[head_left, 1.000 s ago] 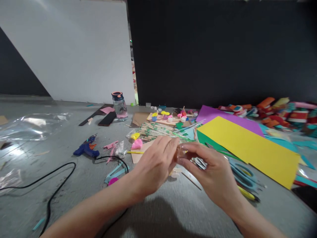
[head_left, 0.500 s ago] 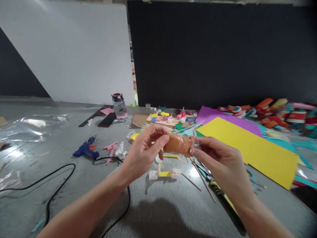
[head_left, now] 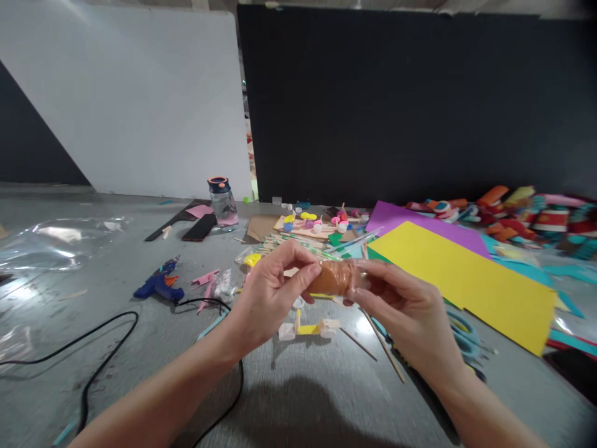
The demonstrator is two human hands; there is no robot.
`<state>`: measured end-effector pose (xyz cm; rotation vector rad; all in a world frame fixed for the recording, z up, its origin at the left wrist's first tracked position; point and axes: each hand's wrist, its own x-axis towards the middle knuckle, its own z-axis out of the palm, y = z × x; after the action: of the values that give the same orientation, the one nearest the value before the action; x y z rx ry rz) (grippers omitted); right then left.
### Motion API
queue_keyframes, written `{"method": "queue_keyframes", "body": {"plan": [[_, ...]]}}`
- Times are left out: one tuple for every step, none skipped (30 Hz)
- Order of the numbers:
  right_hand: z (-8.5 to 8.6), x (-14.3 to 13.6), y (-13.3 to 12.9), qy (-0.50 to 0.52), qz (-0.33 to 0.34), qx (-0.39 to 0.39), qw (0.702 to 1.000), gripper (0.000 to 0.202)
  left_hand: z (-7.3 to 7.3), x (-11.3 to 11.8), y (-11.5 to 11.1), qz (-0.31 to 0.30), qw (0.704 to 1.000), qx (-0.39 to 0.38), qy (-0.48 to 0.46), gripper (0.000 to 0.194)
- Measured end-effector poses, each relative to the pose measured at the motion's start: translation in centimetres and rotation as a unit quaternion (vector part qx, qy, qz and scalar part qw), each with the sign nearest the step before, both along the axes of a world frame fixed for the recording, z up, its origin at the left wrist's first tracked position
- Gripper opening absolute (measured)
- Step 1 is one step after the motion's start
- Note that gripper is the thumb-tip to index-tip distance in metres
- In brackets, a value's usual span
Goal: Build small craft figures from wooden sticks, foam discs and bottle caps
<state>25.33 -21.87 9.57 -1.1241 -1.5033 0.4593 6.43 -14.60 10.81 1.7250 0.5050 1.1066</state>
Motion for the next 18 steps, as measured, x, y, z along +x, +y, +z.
{"method": "queue_keyframes", "body": {"plan": [[0.0, -0.1, 0.1, 0.002, 0.011, -0.004, 1.000, 0.021, 0.0, 0.0, -0.1, -0.006, 1.000, -0.006, 0.002, 0.010], [-0.1, -0.1, 0.2, 0.000, 0.020, -0.006, 1.000, 0.020, 0.0, 0.1, -0.1, -0.011, 1.000, -0.012, 0.003, 0.010], [-0.1, -0.2, 0.3, -0.004, 0.025, -0.007, 1.000, 0.019, 0.0, 0.2, -0.2, -0.012, 1.000, -0.018, 0.003, 0.010], [-0.1, -0.2, 0.4, -0.013, 0.027, -0.004, 1.000, 0.017, 0.0, 0.3, -0.2, -0.009, 1.000, -0.025, 0.001, 0.009], [-0.1, -0.2, 0.4, -0.022, 0.026, 0.002, 0.999, 0.016, 0.0, 0.4, -0.2, -0.005, 0.999, -0.034, -0.003, 0.010], [-0.1, -0.2, 0.5, -0.031, 0.026, 0.011, 0.999, 0.014, -0.1, 0.4, -0.1, 0.000, 0.999, -0.046, -0.012, 0.010], [-0.1, -0.2, 0.5, -0.039, 0.027, 0.018, 0.999, 0.013, -0.2, 0.5, 0.0, 0.001, 0.998, -0.062, -0.027, 0.012], [-0.1, -0.2, 0.5, -0.044, 0.028, 0.025, 0.998, 0.013, -0.4, 0.6, 0.1, -0.001, 0.996, -0.082, -0.045, 0.013], [-0.1, -0.1, 0.5, -0.046, 0.030, 0.032, 0.998, 0.013, -0.5, 0.7, 0.2, -0.006, 0.992, -0.107, -0.066, 0.015], [-0.1, 0.0, 0.5, -0.048, 0.030, 0.039, 0.998, 0.012, -0.7, 0.8, 0.4, -0.011, 0.987, -0.137, -0.087, 0.016], [-0.1, 0.0, 0.5, -0.052, 0.028, 0.046, 0.997, 0.012, -0.8, 0.9, 0.5, -0.015, 0.980, -0.168, -0.107, 0.017], [-0.2, 0.1, 0.5, -0.058, 0.023, 0.053, 0.997, 0.010, -0.9, 0.9, 0.6, -0.019, 0.972, -0.198, -0.125, 0.018], [-0.2, 0.2, 0.5, -0.066, 0.015, 0.057, 0.996, 0.009, -1.0, 1.0, 0.7, -0.023, 0.964, -0.226, -0.139, 0.019], [-0.2, 0.3, 0.5, -0.074, 0.005, 0.060, 0.995, 0.008, -1.1, 1.0, 0.8, -0.028, 0.956, -0.249, -0.152, 0.020], [-0.3, 0.3, 0.5, -0.082, -0.010, 0.064, 0.995, 0.008, -1.1, 1.0, 0.9, -0.033, 0.950, -0.265, -0.162, 0.021], [-0.3, 0.4, 0.5, -0.089, -0.026, 0.068, 0.993, 0.009, -1.1, 1.0, 1.0, -0.036, 0.946, -0.274, -0.170, 0.022], [-0.3, 0.4, 0.4, -0.097, -0.042, 0.073, 0.992, 0.011, -1.1, 1.0, 1.0, -0.037, 0.944, -0.278, -0.173, 0.022], [-0.2, 0.4, 0.3, -0.104, -0.055, 0.078, 0.990, 0.013, -1.1, 1.1, 1.0, -0.037, 0.945, -0.277, -0.171, 0.023]]}}
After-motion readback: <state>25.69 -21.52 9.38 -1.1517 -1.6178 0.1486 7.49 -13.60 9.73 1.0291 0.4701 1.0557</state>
